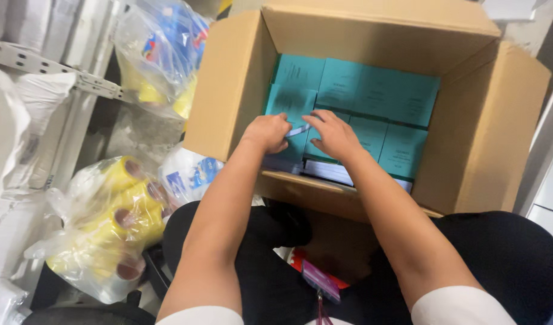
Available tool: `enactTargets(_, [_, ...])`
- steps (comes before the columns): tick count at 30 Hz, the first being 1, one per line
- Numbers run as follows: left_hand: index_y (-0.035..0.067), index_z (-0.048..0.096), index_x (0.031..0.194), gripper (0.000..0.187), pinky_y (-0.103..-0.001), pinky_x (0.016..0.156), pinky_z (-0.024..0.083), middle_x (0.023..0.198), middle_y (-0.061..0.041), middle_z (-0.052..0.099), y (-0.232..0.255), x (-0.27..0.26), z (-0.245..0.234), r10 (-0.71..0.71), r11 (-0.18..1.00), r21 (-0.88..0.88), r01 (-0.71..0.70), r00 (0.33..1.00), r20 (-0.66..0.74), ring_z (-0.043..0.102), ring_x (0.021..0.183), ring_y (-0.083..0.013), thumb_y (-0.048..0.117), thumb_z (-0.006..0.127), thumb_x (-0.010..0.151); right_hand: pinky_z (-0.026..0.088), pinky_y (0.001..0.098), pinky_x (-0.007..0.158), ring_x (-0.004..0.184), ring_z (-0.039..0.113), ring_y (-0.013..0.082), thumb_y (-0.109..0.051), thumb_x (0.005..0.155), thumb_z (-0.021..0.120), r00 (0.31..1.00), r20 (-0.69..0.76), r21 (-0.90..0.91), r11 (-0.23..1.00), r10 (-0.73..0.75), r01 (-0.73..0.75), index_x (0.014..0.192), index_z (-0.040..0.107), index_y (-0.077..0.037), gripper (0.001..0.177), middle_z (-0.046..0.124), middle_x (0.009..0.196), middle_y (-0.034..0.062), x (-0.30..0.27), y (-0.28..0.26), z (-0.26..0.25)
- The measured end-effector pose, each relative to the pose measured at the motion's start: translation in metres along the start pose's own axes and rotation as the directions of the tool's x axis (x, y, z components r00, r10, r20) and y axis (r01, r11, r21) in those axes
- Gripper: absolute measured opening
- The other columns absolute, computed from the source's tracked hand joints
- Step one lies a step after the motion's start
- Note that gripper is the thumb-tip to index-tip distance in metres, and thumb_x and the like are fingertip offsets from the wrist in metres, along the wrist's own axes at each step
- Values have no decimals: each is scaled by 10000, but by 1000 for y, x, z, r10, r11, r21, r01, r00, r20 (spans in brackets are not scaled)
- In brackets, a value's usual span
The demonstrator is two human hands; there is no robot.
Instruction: The person packs booklets into a cardboard box by taking them from a stack and arranging them in rows inside the box by hand.
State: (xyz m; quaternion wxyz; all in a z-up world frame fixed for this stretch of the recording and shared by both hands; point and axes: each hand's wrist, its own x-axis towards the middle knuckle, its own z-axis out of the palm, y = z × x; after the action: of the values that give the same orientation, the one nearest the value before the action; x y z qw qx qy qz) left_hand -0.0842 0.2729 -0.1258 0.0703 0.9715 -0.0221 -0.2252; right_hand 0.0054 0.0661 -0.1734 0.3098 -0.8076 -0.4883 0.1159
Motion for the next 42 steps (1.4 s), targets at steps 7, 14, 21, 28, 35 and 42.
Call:
enactTargets(7, [98,743,961,210,-491,855,569,1045,-125,652,26,-43,-45,19,996,-83,-39,973,-228,686,956,-362,255,758,823,514,480,975,1189,629,271,-153,765,824,973,-152,-129,980,-172,153,1057,741,-151,304,715,1077,39,8,-29,-39])
enactTargets(14, [83,650,1197,444,-498,837,553,1097,-151,692,64,-57,-62,-10,948,-265,-174,820,-572,673,1011,-397,132,765,771,544,451,773,950,672,349,-169,839,787,978,-154,43,988,-139,148,1054,755,-120,223,730,1009,72,-3,-58,-112])
enactTargets(21, [114,684,1203,312,-506,839,549,1097,-165,732,116,-33,-90,-15,876,-367,-311,745,-667,675,1005,-410,98,701,892,558,437,797,939,685,337,-194,851,797,968,-167,-53,982,-188,182,1074,759,-113,240,736,1012,84,-33,-49,-181])
enactTargets(28, [112,691,1190,270,-493,838,555,1103,-158,726,184,-5,-123,106,796,-357,-489,693,-713,672,1007,-408,115,690,919,560,415,835,990,690,298,-150,819,807,961,-232,-265,960,-152,88,1080,770,-125,265,747,1033,73,-91,-37,-264])
enactTargets(35, [84,670,1231,289,-469,892,566,1148,-160,734,249,35,-131,192,758,-225,-613,538,-821,696,1059,-371,54,624,947,559,407,890,1044,666,295,-34,823,784,934,-352,-276,960,-57,-45,1107,765,-107,294,733,1050,72,-149,-30,-320])
enactTargets(42, [56,655,1252,328,-439,926,575,1148,-140,727,316,72,-159,271,740,-84,-667,410,-871,707,1082,-339,-18,604,936,557,401,883,1061,648,286,32,786,775,816,-578,-352,893,30,-282,1096,787,-92,334,726,1096,71,-192,-26,-361])
